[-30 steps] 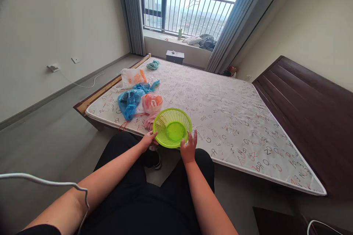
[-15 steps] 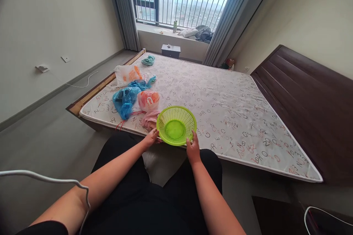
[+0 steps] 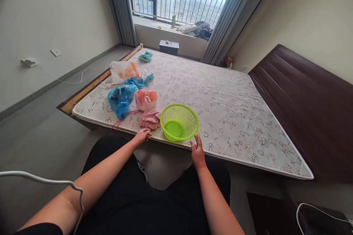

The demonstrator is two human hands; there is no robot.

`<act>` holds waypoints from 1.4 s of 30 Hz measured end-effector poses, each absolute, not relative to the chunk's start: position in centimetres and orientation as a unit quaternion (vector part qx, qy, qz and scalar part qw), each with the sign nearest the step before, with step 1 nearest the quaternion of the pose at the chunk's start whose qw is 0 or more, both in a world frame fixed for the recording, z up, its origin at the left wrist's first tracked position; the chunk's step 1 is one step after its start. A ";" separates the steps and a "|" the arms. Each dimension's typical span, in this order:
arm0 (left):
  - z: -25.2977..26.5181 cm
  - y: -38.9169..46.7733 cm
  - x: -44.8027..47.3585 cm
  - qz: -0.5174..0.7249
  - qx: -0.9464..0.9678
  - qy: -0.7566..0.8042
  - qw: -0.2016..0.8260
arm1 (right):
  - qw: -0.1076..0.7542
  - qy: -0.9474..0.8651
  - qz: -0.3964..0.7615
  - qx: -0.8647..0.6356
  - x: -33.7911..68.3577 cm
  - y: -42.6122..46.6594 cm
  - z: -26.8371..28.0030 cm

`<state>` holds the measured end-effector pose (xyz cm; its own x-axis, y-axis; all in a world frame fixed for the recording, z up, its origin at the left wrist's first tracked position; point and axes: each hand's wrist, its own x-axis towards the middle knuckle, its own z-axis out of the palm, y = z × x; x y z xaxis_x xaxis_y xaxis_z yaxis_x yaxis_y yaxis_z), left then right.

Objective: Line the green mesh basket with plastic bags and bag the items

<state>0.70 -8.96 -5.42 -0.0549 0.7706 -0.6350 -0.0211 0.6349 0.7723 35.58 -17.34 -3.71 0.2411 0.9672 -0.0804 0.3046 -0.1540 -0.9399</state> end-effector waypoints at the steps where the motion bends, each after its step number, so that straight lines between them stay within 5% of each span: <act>1: -5.5 -8.9 0.9 0.317 0.288 0.651 0.627 | 0.422 -0.484 0.383 -0.664 35.8 -17.4 -3.9; 12: -6.4 -9.0 2.2 0.307 0.307 0.632 0.642 | 0.135 -0.574 0.454 -0.668 36.8 -17.8 -3.3; 25: -6.8 -9.1 2.5 0.305 0.314 0.637 0.634 | 0.153 -0.615 0.458 -0.623 35.3 -19.2 1.4; 34: -6.6 -9.0 2.7 0.309 0.295 0.635 0.644 | 0.200 -0.681 0.205 -0.674 41.4 -25.8 2.1; 42: -5.6 -9.4 2.6 0.360 0.262 0.610 0.656 | 0.297 -0.648 0.124 -0.690 38.8 -34.6 1.4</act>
<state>2.59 -9.38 -5.60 -0.0023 0.7915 -0.6112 -0.1529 0.6037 0.7824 38.83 -34.56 1.40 0.1287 0.9682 0.2147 0.8213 0.0173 -0.5702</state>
